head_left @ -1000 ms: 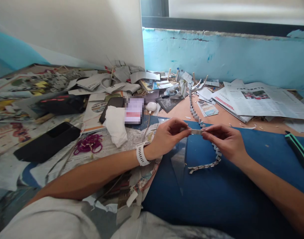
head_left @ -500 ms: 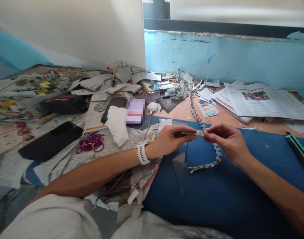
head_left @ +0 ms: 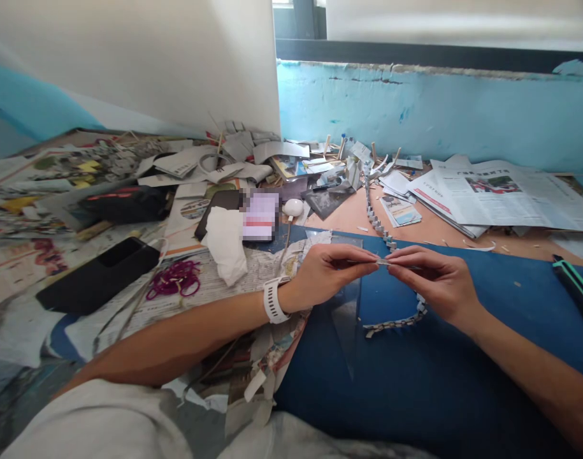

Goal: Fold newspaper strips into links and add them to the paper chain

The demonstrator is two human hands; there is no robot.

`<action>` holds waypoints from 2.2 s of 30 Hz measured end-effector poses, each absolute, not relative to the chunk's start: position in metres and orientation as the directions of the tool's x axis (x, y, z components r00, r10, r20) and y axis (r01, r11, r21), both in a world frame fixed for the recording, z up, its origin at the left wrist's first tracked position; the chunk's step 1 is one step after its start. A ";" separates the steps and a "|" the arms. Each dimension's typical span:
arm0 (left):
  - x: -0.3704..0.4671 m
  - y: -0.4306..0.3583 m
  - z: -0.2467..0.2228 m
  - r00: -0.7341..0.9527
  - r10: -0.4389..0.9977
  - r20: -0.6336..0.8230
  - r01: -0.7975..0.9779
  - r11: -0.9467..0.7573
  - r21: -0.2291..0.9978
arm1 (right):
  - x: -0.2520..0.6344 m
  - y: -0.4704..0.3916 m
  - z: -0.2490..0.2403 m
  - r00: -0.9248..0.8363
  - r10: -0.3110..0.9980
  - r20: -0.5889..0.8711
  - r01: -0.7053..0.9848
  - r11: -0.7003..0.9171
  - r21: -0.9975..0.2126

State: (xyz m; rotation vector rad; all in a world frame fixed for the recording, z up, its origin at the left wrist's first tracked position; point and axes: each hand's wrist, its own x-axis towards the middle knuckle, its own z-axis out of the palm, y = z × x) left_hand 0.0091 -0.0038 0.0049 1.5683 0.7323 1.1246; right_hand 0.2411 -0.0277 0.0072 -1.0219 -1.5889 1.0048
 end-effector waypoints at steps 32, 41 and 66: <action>0.008 -0.007 0.005 0.528 0.844 0.093 -0.095 -0.050 0.994 | 0.238 -0.034 0.006 -0.126 0.965 0.232 0.215 0.254 -0.943; 0.009 -0.008 0.007 0.584 0.811 0.035 0.011 -0.052 0.999 | 0.239 -0.034 0.004 -0.147 0.963 0.224 0.194 0.250 -0.949; 0.004 -0.007 0.009 0.664 0.724 0.185 0.209 -0.418 0.884 | 0.246 -0.029 -0.003 -0.143 0.941 0.307 0.332 0.337 -0.881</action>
